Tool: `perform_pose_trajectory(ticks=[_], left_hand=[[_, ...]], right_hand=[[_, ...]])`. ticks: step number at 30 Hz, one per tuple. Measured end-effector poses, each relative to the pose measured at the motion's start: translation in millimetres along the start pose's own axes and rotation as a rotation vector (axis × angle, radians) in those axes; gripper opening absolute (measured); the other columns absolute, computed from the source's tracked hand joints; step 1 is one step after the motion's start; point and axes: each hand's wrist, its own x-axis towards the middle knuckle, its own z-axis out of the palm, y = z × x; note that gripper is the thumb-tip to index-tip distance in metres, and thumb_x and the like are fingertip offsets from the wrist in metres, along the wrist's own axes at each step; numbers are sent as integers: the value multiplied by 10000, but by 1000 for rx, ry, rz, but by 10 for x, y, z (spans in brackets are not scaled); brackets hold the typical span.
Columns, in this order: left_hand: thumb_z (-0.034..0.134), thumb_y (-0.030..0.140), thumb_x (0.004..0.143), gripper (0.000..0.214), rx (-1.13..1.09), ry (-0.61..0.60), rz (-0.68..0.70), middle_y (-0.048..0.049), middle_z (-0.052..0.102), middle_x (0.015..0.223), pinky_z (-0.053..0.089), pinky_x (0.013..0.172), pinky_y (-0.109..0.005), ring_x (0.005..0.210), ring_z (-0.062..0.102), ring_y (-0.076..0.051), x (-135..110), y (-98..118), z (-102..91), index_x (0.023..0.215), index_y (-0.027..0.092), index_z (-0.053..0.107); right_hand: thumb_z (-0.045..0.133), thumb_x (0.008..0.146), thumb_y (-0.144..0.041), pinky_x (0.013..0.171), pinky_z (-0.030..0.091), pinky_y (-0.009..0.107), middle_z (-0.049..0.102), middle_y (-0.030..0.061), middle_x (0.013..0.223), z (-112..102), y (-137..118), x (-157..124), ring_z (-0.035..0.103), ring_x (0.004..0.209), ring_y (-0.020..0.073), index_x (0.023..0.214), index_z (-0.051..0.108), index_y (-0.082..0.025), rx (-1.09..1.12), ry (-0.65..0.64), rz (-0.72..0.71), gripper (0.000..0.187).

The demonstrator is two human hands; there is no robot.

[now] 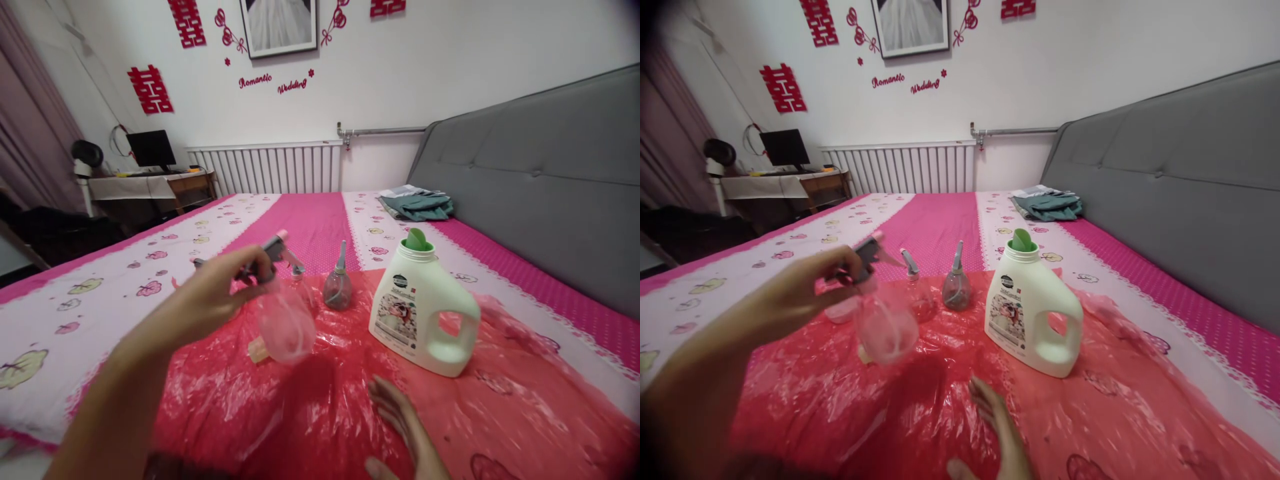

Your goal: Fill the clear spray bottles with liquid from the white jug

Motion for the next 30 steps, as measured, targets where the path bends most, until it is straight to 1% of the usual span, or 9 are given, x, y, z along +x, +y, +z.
perform_pose_trajectory(ticks=[5, 8, 10, 12, 14, 16, 19, 24, 30], left_hand=[[598, 262, 1046, 120, -352, -229, 92, -10, 636, 933, 505, 761, -271, 842, 594, -159, -188, 190, 473, 938, 216, 575], [590, 268, 1070, 108, -470, -246, 89, -38, 660, 1006, 526, 829, -278, 942, 631, -179, -304, 156, 619, 978, 216, 610], [628, 295, 1067, 123, -527, -215, 62, -70, 686, 1151, 537, 903, -300, 1065, 662, -210, -394, 83, 698, 1181, 249, 638], [714, 350, 1031, 597, -665, -102, -24, -100, 685, 1304, 555, 913, -323, 1139, 687, -242, -496, 3, 804, 1548, 358, 414], [796, 442, 969, 1006, -845, -12, -140, -101, 730, 1289, 574, 877, -337, 1119, 720, -265, -602, -53, 939, 1685, 443, 89], [796, 560, 936, 926, -917, -33, -235, -128, 776, 1244, 575, 924, -377, 1166, 722, -311, -693, -72, 1082, 1679, 374, 277], [684, 719, 938, 644, -917, -61, -286, -180, 778, 1280, 545, 1042, -456, 1293, 668, -384, -779, -43, 1261, 1349, 225, 725], [619, 734, 968, 612, -921, -39, -285, -152, 771, 1302, 527, 1097, -487, 1300, 665, -368, -812, 82, 1408, 1314, 245, 750], [623, 712, 975, 535, -780, 162, -297, -137, 801, 1201, 554, 1053, -459, 1200, 703, -359, -833, 205, 1606, 1140, 240, 810]], right_hand=[[963, 522, -718, 1250, 396, 514, 501, 173, 1640, 474, -229, 265, 488, 1520, 375, 1698, 215, -287, 240, -165, 37, 1458], [964, 563, -577, 1272, 363, 487, 522, 145, 1627, 622, -305, 214, 459, 1545, 357, 1665, 309, -282, 269, -220, 103, 1316], [939, 581, -489, 1272, 366, 468, 512, 138, 1638, 666, -313, 133, 449, 1553, 348, 1613, 398, -274, 300, -224, 148, 1185], [944, 548, -434, 1267, 378, 463, 484, 138, 1663, 691, -305, 57, 436, 1562, 350, 1580, 439, -270, 366, -235, 204, 1160], [977, 491, -397, 1277, 363, 463, 475, 140, 1673, 716, -298, 7, 408, 1578, 355, 1552, 475, -266, 419, -247, 245, 1182], [1002, 453, -388, 1281, 352, 467, 488, 142, 1664, 745, -297, -19, 397, 1583, 363, 1514, 524, -264, 459, -256, 270, 1171], [1003, 445, -370, 1244, 402, 497, 539, 154, 1623, 760, -303, -31, 460, 1540, 383, 1472, 570, -262, 505, -245, 288, 1120], [938, 433, -207, 1206, 451, 498, 590, 144, 1574, 670, -352, 10, 520, 1498, 369, 1455, 572, -255, 364, -184, 225, 1087], [911, 453, -150, 1142, 534, 463, 684, 117, 1437, 611, -466, 107, 644, 1359, 376, 1421, 605, -248, 58, -48, 107, 1020]])
